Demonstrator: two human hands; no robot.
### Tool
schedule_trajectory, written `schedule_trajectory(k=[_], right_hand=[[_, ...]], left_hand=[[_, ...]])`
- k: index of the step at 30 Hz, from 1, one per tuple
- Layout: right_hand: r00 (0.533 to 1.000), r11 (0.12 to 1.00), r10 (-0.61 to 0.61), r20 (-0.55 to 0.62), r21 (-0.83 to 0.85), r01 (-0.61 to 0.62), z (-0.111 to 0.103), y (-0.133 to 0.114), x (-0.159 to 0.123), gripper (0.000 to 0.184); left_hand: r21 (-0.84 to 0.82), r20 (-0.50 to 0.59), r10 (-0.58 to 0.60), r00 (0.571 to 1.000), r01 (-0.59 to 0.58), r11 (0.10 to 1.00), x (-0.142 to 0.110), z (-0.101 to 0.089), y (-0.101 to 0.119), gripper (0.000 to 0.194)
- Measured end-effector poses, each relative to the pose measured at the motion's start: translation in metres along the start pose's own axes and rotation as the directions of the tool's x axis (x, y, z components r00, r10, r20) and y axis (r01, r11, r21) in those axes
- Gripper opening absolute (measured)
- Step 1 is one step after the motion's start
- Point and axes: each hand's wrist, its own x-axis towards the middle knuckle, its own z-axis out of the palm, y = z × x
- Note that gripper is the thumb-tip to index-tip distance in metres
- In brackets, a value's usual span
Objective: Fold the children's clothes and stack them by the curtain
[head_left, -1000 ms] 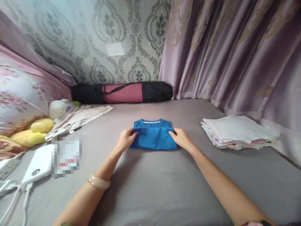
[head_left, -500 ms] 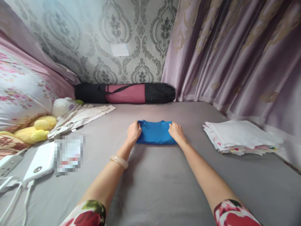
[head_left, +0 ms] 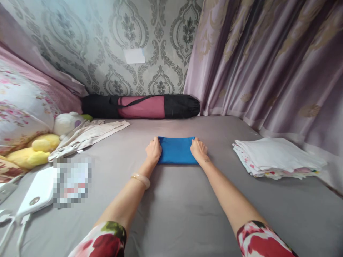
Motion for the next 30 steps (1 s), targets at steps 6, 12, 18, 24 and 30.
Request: schedule_trajectory(k=[6,12,18,24,30], right_hand=[[1.0,1.0,0.015,-0.025,-0.019,-0.015,0.001,0.001,0.001,0.039],[0.997,0.998,0.066,-0.028,0.001,-0.066,0.001,0.002,0.003,0.038],[0.992,0.99,0.124,0.002,0.072,-0.124,-0.003,0.006,0.002,0.04],[0.998,0.99,0.053,0.045,0.128,-0.059,-0.019,0.014,-0.003,0.046],[0.948,0.955,-0.287,-0.139,0.028,0.294,-0.014,-0.015,-0.023,0.043]], left_hand=[[-0.003,-0.015,-0.025,1.0,0.025,1.0,0.0,-0.001,0.0,0.037],[-0.066,-0.016,-0.087,0.996,0.086,0.994,0.004,-0.001,-0.005,0.036],[-0.161,-0.015,-0.138,0.99,0.134,0.978,0.007,0.0,-0.009,0.036],[-0.178,-0.086,-0.107,0.991,0.091,0.98,0.001,-0.01,-0.007,0.039],[-0.006,-0.114,0.156,0.981,-0.157,0.988,-0.023,-0.018,0.031,0.042]])
